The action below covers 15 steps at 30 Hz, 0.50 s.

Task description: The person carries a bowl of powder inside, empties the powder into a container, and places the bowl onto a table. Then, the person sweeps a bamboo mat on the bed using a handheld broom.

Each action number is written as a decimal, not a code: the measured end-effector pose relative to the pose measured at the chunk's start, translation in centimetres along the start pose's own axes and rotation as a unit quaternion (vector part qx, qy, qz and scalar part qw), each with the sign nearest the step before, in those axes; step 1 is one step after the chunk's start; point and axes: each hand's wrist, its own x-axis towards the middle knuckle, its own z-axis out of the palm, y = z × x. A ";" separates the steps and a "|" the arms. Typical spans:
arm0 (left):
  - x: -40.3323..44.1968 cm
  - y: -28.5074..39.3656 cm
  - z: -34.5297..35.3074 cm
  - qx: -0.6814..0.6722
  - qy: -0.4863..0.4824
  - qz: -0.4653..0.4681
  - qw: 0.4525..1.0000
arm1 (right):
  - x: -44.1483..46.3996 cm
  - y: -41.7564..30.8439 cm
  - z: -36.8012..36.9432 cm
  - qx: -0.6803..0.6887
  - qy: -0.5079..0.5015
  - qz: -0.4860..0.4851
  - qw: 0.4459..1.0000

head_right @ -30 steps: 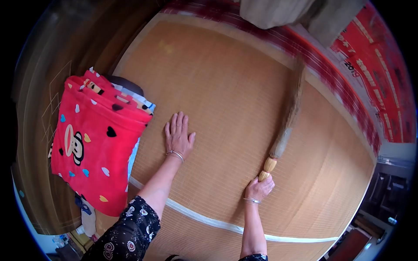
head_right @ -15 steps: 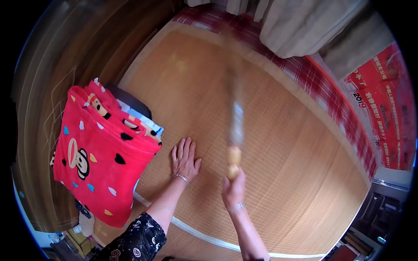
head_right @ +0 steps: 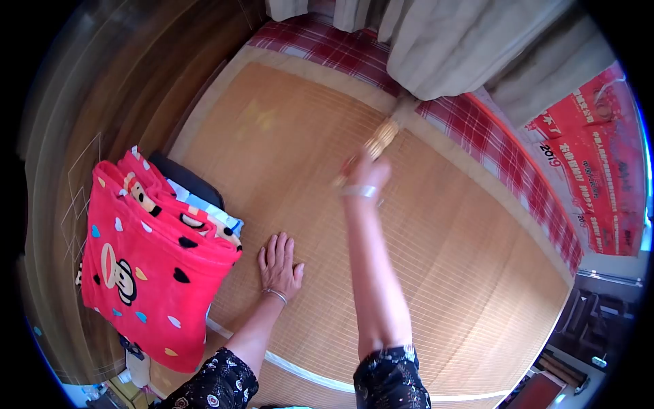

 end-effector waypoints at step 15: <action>0.0 0.7 0.0 0.027 0.015 0.002 1.000 | 0.5 -8.1 -29.1 -0.153 0.133 0.020 0.979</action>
